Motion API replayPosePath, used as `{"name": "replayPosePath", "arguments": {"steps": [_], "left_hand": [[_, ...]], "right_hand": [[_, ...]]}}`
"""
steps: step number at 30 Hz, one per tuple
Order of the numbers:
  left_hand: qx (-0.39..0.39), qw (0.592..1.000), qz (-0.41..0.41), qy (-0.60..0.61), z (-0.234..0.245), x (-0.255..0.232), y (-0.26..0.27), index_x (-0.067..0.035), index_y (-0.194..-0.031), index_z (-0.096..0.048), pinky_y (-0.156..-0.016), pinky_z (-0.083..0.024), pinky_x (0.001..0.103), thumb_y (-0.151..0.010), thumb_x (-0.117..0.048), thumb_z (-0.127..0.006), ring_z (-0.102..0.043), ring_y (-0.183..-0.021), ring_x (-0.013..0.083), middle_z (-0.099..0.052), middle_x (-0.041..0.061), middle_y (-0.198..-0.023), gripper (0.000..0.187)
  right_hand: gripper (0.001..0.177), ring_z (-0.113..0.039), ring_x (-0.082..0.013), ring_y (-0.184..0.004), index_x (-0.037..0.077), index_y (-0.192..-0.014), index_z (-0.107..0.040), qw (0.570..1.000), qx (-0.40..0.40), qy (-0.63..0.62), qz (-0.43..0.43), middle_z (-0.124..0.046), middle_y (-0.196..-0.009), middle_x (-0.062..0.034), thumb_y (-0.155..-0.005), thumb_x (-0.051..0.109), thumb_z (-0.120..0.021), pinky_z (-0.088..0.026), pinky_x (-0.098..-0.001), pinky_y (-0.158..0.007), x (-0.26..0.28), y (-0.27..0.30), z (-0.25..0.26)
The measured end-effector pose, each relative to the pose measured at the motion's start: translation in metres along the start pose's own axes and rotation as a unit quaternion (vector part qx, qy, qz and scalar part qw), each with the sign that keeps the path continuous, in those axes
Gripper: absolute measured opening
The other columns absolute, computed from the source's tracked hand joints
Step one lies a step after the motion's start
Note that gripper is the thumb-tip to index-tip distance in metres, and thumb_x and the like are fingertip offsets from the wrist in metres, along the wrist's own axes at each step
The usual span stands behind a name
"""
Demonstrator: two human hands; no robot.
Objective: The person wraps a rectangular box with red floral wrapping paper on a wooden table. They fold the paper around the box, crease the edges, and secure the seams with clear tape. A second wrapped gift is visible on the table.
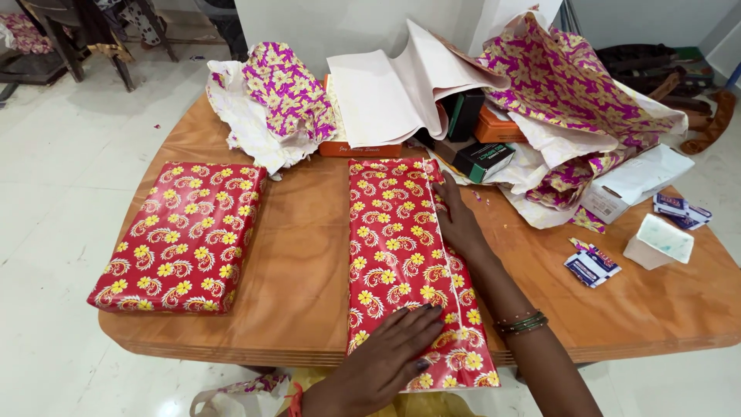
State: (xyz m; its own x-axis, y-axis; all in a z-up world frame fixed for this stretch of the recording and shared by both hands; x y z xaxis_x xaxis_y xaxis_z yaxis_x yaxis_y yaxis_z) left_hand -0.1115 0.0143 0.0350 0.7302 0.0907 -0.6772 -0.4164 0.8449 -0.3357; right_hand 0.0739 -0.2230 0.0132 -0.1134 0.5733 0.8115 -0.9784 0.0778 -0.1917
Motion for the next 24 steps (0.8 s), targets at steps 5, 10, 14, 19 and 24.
{"name": "replayPosePath", "arguments": {"steps": [5, 10, 14, 19, 24], "left_hand": [[0.018, 0.985, -0.023, -0.17, -0.025, 0.007, 0.0, 0.002, -0.157, -0.039, -0.128, -0.016, 0.048, -0.109, -0.031, -0.049, -0.025, -0.159, 0.0344, -0.032, 0.021, -0.169, 0.059], [0.02, 0.972, -0.029, -0.232, -0.035, 0.014, 0.002, 0.001, -0.156, -0.042, -0.128, -0.017, 0.047, -0.108, -0.034, -0.051, -0.026, -0.158, 0.0317, -0.035, 0.02, -0.167, 0.06], [0.008, 0.966, -0.045, -0.254, -0.036, 0.01, 0.005, 0.001, -0.156, -0.043, -0.128, -0.018, 0.045, -0.11, -0.035, -0.05, -0.027, -0.158, 0.0301, -0.037, 0.018, -0.167, 0.059], [0.011, 0.94, -0.069, -0.335, -0.034, 0.003, 0.005, -0.002, -0.155, -0.045, -0.128, -0.02, 0.043, -0.107, -0.039, -0.05, -0.028, -0.158, 0.0281, -0.039, 0.014, -0.166, 0.061], [0.0, 0.935, -0.08, -0.346, -0.029, -0.004, 0.004, -0.001, -0.155, -0.044, -0.127, -0.02, 0.044, -0.105, -0.046, -0.052, -0.028, -0.157, 0.0285, -0.038, 0.013, -0.166, 0.067]], "right_hand": [[0.072, -0.051, -0.0311, -0.142, 0.027, -0.163, -0.013, 0.999, 0.0, -0.001, -0.047, -0.047, -0.161, -0.0035, -0.099, 0.008, -0.041, -0.04, -0.0408, -0.113, -0.004, -0.007, -0.007], [0.073, -0.05, -0.0308, -0.142, 0.028, -0.163, -0.011, 0.999, -0.002, 0.024, -0.039, -0.045, -0.162, -0.0022, -0.1, 0.006, -0.04, -0.04, -0.0416, -0.113, -0.004, -0.009, -0.008], [0.072, -0.048, -0.0299, -0.143, 0.026, -0.164, -0.013, 0.999, -0.013, 0.021, -0.021, -0.045, -0.161, -0.0058, -0.101, 0.005, -0.042, -0.04, -0.0407, -0.114, -0.008, -0.01, -0.01], [0.071, -0.047, -0.029, -0.145, 0.024, -0.163, -0.02, 1.0, -0.021, 0.008, -0.014, -0.046, -0.161, -0.0093, -0.099, 0.004, -0.044, -0.039, -0.0401, -0.115, -0.013, -0.01, -0.01], [0.058, -0.052, -0.0336, -0.136, 0.014, -0.153, -0.041, 0.987, -0.107, 0.045, 0.11, -0.058, -0.146, -0.0149, -0.097, 0.007, -0.058, -0.042, -0.0421, -0.11, 0.003, 0.0, 0.002]]}}
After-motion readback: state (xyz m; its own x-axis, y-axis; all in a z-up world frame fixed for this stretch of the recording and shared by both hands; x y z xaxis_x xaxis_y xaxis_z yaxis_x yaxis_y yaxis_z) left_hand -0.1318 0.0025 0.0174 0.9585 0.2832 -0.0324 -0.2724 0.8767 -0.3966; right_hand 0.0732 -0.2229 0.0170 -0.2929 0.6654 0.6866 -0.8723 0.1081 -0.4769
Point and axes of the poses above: each hand's wrist, its own y-axis away from the middle knuckle, its own z-axis out of the back of the hand, x = y × z, the point moved 5 cm from there along -y, towards the middle knuckle
